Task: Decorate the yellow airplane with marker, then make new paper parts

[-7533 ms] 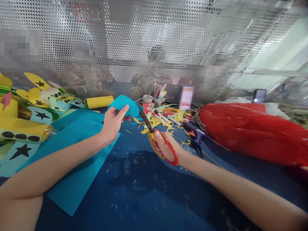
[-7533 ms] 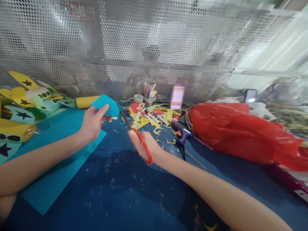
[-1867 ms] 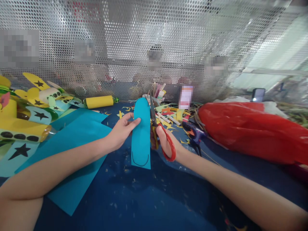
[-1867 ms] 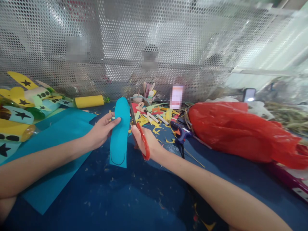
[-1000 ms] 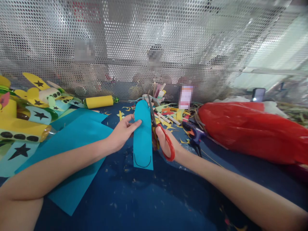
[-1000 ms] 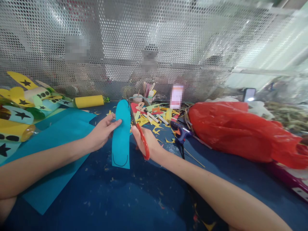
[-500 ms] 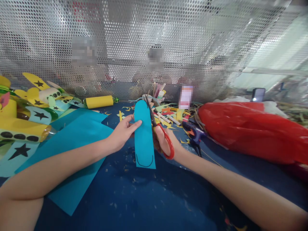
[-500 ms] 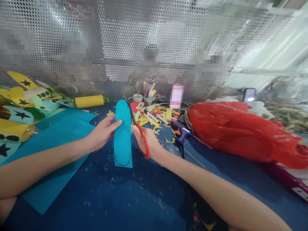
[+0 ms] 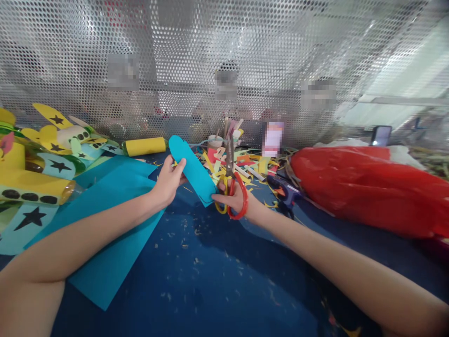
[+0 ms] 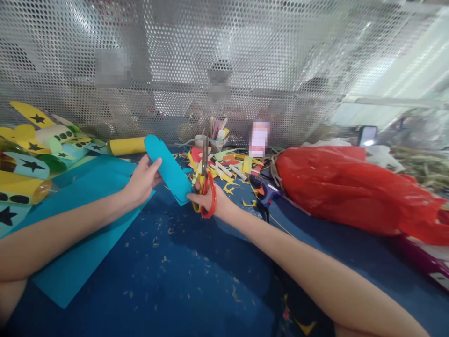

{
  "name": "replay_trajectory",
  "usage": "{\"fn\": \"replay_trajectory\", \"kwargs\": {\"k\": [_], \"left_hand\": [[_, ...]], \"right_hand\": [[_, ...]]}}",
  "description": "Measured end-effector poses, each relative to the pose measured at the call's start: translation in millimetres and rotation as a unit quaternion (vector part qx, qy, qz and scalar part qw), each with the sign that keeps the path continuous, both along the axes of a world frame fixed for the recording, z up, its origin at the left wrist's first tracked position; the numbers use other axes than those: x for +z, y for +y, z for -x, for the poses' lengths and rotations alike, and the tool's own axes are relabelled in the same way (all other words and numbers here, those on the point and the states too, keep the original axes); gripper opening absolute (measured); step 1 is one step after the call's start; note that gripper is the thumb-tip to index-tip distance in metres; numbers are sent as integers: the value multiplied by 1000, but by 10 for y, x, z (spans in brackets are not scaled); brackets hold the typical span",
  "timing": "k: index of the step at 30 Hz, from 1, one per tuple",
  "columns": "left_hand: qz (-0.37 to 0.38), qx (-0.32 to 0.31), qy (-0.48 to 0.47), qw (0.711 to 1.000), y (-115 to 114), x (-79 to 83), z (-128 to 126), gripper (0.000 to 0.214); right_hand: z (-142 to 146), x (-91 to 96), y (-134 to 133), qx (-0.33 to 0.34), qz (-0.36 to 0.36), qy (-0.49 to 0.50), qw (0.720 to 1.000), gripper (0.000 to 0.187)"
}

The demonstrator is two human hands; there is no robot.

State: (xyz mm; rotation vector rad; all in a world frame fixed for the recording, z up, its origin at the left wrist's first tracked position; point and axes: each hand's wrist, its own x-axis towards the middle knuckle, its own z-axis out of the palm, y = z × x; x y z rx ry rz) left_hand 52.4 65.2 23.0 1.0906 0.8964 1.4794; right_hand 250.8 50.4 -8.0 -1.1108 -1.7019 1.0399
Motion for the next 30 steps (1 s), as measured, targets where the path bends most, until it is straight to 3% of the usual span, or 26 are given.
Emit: {"fn": "replay_trajectory", "kwargs": {"k": [3, 7, 9, 11, 14, 16, 19, 21, 25, 28, 30], "left_hand": [[14, 7, -2, 1000, 46, 6, 23, 21], [-40, 68, 63, 995, 129, 12, 125, 57], [-123, 116, 163, 972, 165, 30, 193, 74], [-220, 126, 282, 925, 165, 71, 236, 68], [-276, 22, 414, 867, 70, 172, 218, 24], [-219, -61, 459, 859, -25, 241, 170, 23], [-182, -119, 493, 842, -116, 309, 112, 23], [-165, -151, 477, 850, -113, 319, 103, 17], [-57, -216, 338, 914, -25, 274, 124, 11], [20, -210, 220, 952, 21, 223, 129, 15], [56, -210, 169, 961, 28, 199, 120, 16]], "right_hand": [[-22, -11, 55, -1, 11, 39, 999, 39], [-47, 63, 60, -26, -10, 42, 999, 31], [-52, 105, 51, -26, -36, 21, 999, 26], [-51, 141, 34, -14, -61, 7, 998, 22], [-46, 173, 4, 16, -90, 4, 996, 18], [-46, 177, -8, 24, -106, 8, 994, 17], [-45, 174, -10, 24, -123, 32, 992, 20], [-35, 185, -9, 17, -121, 70, 990, 25], [9, 242, -7, -47, -84, 115, 989, 34], [45, 267, 6, -85, 13, 158, 984, 54], [63, 256, 9, -69, 74, 180, 979, 67]]}}
